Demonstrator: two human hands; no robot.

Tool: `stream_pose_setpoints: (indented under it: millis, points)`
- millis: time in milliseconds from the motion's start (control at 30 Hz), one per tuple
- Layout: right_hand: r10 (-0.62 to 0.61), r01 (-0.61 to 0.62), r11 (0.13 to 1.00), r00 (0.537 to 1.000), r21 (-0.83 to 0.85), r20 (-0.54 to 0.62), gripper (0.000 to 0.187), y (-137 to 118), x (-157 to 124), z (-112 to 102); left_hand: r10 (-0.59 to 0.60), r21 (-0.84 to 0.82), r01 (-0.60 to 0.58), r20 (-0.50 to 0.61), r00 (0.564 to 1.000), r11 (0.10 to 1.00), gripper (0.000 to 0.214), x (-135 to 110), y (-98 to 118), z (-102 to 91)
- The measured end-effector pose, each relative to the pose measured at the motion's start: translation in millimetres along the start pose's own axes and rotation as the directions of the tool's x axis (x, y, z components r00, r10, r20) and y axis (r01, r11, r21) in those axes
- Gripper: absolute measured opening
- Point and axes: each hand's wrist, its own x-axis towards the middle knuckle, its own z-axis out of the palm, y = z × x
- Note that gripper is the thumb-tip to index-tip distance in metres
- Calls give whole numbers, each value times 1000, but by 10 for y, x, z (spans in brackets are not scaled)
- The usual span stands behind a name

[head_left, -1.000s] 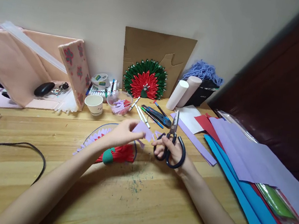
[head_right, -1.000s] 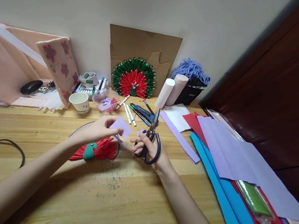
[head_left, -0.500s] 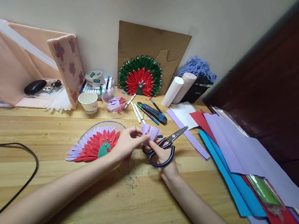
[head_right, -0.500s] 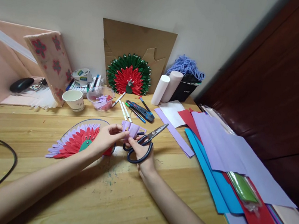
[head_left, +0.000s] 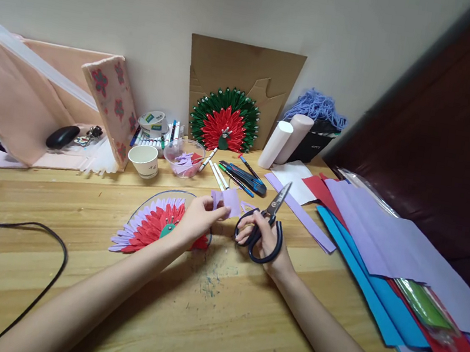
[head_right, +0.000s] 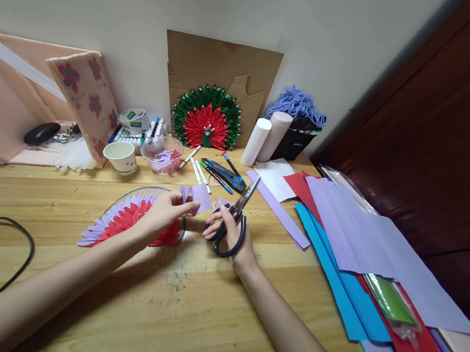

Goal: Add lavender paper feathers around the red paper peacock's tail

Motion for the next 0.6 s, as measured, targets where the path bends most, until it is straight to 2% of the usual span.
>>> stream_pose_setpoints:
  millis: [67, 133, 267, 400, 600]
  points:
    - [116, -133, 985, 983, 110, 145, 49, -20, -16, -11, 13, -57, -15, -45, 999, 998, 23, 10, 37, -46]
    - [193, -248, 956, 934, 158, 299, 60, -24, -48, -2, 32, -103, -42, -90, 995, 994, 25, 31, 74, -96]
    - [257, -346, 932, 844, 111, 471, 71, 32, -130, 46, 30, -211, -63, -156, 987, 975, 26, 91, 112, -174]
    - [294, -348, 938, 780, -8, 552, 77, 113, -175, 77, 25, -217, -59, -160, 987, 974, 25, 107, 106, -181]
    - [266, -309, 951, 802, -10, 534, 79, 116, -176, 77, -1, -139, -13, -100, 995, 990, 25, 29, 113, -82]
